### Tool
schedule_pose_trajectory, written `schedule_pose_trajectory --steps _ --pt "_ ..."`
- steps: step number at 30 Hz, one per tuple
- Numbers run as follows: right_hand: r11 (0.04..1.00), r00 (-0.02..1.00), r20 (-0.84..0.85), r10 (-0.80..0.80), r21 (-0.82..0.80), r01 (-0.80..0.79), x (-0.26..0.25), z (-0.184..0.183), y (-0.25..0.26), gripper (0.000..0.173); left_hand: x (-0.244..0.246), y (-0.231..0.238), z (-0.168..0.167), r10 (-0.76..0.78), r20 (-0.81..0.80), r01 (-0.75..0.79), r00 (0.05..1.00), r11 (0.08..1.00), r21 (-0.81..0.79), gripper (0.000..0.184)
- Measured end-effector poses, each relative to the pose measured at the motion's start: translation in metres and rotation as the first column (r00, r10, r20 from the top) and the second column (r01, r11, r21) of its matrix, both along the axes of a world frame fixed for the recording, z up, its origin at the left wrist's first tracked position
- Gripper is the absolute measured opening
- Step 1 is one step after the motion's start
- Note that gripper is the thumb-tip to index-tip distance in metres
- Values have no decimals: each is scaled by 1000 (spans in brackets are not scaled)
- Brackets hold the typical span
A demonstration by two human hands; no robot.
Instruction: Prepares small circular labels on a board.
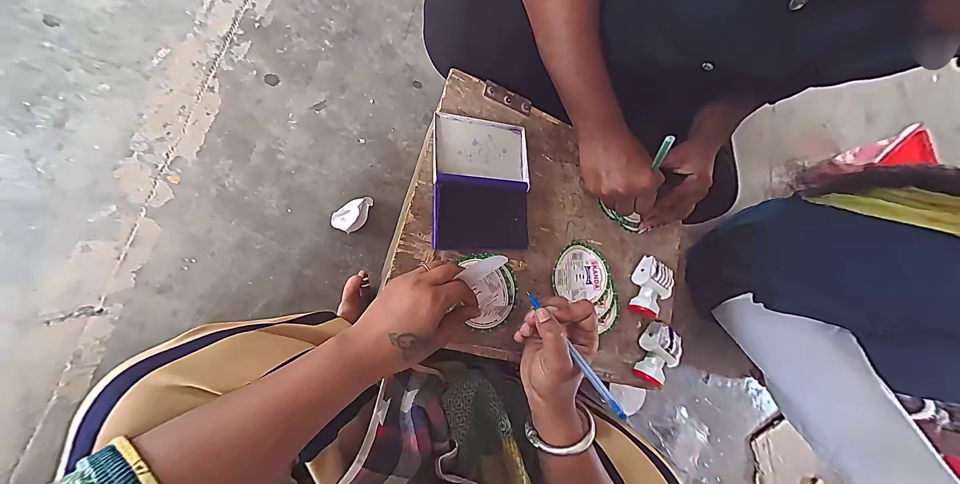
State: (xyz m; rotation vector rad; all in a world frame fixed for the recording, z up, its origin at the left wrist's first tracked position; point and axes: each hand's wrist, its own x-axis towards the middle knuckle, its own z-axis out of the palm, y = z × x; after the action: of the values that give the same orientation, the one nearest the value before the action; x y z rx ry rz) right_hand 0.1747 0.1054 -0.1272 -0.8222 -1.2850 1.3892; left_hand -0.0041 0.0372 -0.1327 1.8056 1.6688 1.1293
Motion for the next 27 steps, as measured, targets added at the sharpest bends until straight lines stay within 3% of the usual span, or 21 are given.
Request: schedule_pose_trajectory --steps 5,10,16,22,27 --pt "1000 1000 27 3 12 -4 1 0 0 22 1 -1 -2 -1 -1 1 1000 1000 8 19" --pt "1000 998 64 -8 20 6 1 -1 0 21 8 -4 -4 4 -128 7 992 996 89 20" --pt "996 994 111 19 83 -28 6 -2 0 21 6 -2 -2 76 34 -77 996 997 27 15" --pt "978 974 214 69 178 -108 10 -6 -1 17 4 -1 -1 131 98 -130 987 991 -12 17" --pt "950 885 461 67 241 -198 4 -7 -2 8 3 -1 -4 163 99 -163 982 987 -7 15"
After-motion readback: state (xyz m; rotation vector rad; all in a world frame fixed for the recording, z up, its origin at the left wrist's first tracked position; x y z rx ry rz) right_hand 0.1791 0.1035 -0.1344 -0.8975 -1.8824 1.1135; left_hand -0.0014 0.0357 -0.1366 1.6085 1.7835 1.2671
